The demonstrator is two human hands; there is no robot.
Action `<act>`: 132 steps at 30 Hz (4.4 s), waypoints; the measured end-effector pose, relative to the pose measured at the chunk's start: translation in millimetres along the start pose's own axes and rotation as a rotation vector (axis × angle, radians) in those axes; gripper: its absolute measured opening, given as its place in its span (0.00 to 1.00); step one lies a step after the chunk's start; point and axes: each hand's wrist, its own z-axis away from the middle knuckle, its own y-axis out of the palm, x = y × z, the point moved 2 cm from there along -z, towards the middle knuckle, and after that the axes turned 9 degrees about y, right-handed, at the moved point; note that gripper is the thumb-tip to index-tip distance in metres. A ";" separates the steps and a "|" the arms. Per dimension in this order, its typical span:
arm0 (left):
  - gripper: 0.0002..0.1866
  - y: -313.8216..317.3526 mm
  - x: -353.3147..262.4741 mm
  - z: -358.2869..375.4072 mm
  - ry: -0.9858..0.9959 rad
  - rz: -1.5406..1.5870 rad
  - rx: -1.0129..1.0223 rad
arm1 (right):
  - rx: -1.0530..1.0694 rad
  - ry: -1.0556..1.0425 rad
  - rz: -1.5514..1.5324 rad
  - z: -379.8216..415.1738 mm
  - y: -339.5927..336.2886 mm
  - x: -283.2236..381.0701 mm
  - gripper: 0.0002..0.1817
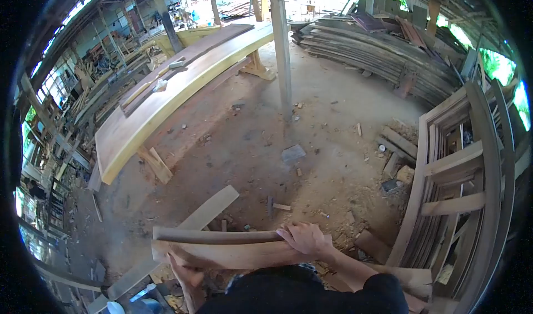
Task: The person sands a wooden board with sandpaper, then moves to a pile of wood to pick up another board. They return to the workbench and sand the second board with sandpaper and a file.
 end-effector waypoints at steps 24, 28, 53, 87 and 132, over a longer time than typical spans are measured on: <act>0.43 159.4 105.0 -176.3 -0.135 -0.098 0.301 | -0.288 0.479 0.043 -65.5 -45.7 -61.3 0.17; 0.49 179.7 133.2 -238.4 -0.139 -0.144 0.630 | -0.420 0.501 0.042 -88.9 -48.9 -52.5 0.15; 0.50 380.9 386.1 -318.5 -0.663 -0.484 0.154 | -0.047 0.757 -0.012 -164.6 -179.3 -245.2 0.38; 0.41 909.7 873.4 -395.0 -0.995 -0.595 0.517 | 0.010 0.893 -0.508 -399.8 -461.0 -690.4 0.49; 0.64 1410.5 1720.2 -189.0 -2.393 -1.670 1.308 | -1.032 1.700 -1.288 -593.5 -762.7 -1245.4 0.49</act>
